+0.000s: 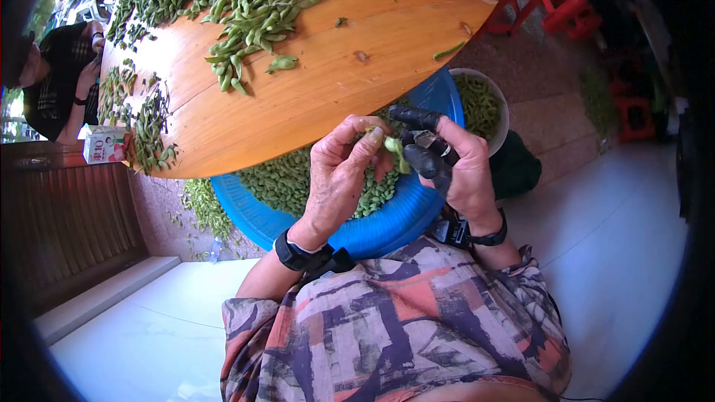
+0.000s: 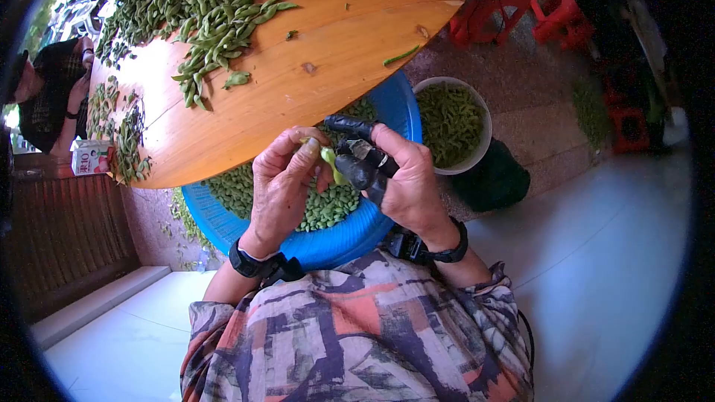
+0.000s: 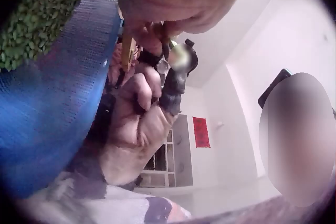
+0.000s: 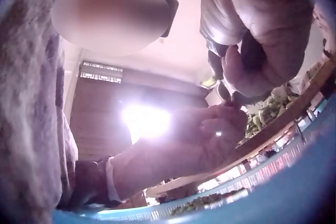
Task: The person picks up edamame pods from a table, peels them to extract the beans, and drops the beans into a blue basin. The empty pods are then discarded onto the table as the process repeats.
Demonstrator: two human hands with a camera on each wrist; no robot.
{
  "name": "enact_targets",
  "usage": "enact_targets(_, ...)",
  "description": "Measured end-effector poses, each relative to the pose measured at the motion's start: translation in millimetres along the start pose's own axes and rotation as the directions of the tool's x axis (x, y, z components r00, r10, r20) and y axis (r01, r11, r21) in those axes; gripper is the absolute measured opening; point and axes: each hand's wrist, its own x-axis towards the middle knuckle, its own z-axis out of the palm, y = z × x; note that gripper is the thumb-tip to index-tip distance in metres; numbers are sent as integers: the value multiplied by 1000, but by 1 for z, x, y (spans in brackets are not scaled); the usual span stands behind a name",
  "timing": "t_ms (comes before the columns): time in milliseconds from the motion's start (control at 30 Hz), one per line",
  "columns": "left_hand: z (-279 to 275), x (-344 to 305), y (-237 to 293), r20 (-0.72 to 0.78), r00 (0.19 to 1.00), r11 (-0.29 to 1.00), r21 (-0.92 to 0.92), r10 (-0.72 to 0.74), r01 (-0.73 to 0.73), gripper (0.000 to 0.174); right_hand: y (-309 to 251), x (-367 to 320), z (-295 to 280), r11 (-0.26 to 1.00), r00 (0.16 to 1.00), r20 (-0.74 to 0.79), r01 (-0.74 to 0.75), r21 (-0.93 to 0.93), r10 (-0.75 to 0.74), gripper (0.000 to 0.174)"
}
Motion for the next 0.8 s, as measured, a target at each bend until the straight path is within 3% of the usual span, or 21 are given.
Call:
enact_targets(33,0,0,-1,0,1000,1000,2,-1,1,15,1,-1,-4,992,995,54,-86,89,81,38)
enact_targets(167,1,-1,-2,-6,999,989,139,50,-49,15,0,0,-4,972,995,76,-82,222,66,47)
enact_targets(233,1,-1,-2,5,999,986,158,53,-53,15,-12,3,2,997,1000,12,-16,-80,17,34)
enact_targets(433,2,-1,2,34,997,997,41,-63,62,16,-1,6,7,993,995,-35,88,-84,-92,30)
enact_targets(467,5,-1,5,27,990,988,-66,-140,141,16,0,7,8,993,995,-33,86,-84,-89,30)
enact_targets(500,6,-1,6,26,976,960,-174,-216,217,18,1,8,9,977,986,-42,151,-151,-159,30)
enact_targets(600,1,1,1,91,962,933,-237,-257,272,18,0,8,11,914,958,-25,266,-306,-287,32)
enact_targets(633,0,0,-2,86,961,930,-243,-262,275,18,0,7,11,864,938,-4,318,-391,-347,34)
enact_targets(733,-2,-4,-10,91,969,934,-260,-229,246,16,5,5,18,857,940,30,321,-402,-338,37)
enact_targets(800,-5,-5,-11,88,958,944,-170,-273,284,13,7,5,20,857,939,26,325,-401,-344,36)
